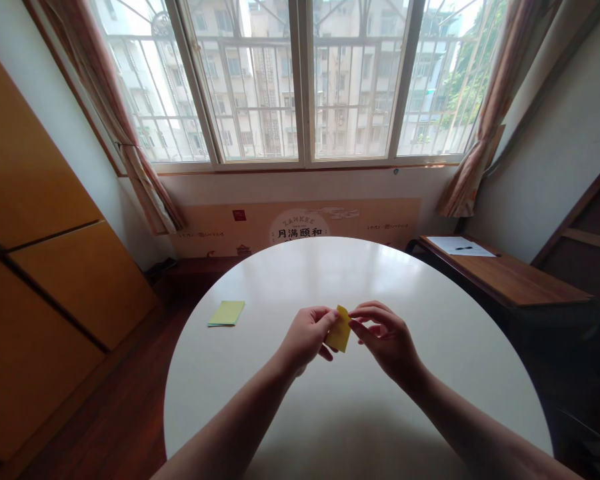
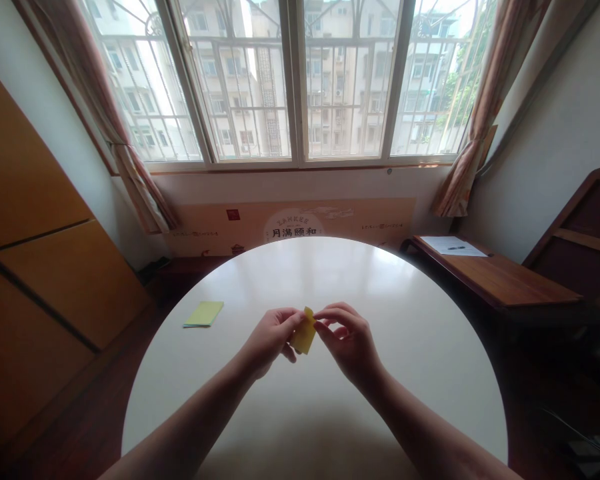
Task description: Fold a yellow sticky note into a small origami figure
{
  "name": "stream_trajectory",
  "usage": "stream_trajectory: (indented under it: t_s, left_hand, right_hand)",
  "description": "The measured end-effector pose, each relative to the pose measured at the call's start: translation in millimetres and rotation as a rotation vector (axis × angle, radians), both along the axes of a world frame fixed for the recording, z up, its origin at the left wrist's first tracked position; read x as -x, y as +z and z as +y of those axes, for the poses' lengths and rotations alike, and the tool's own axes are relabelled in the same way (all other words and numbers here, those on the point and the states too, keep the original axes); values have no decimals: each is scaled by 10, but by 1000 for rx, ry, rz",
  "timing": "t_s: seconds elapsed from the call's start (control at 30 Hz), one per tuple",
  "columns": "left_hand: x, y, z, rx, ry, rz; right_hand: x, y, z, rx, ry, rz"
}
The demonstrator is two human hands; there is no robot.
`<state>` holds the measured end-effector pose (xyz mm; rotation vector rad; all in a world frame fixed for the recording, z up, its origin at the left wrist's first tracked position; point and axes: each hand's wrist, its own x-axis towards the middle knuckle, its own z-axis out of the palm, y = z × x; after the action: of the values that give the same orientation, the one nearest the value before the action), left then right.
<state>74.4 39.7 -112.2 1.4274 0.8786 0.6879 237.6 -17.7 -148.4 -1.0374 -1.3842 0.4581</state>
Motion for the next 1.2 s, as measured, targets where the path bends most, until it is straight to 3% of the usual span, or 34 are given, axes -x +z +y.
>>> stream_trajectory:
  t_s: [0.23, 0.43, 0.53, 0.77, 1.2]
  left_hand:
    - [-8, 9, -6, 28, -35, -21]
    - [2, 5, -17, -15, -19, -19]
    - [2, 2, -27, -93, -7, 8]
    - [-8, -26, -17, -97, -21, 14]
    - [8, -3, -15, 12, -93, 36]
  right_hand:
    - [8, 21, 0, 29, 43, 40]
    - [-4, 23, 19, 204, 115, 293]
    - [-7, 22, 38, 274, 144, 320]
    - [20, 41, 26, 231, 68, 212]
    - [-7, 20, 35, 203, 6, 240]
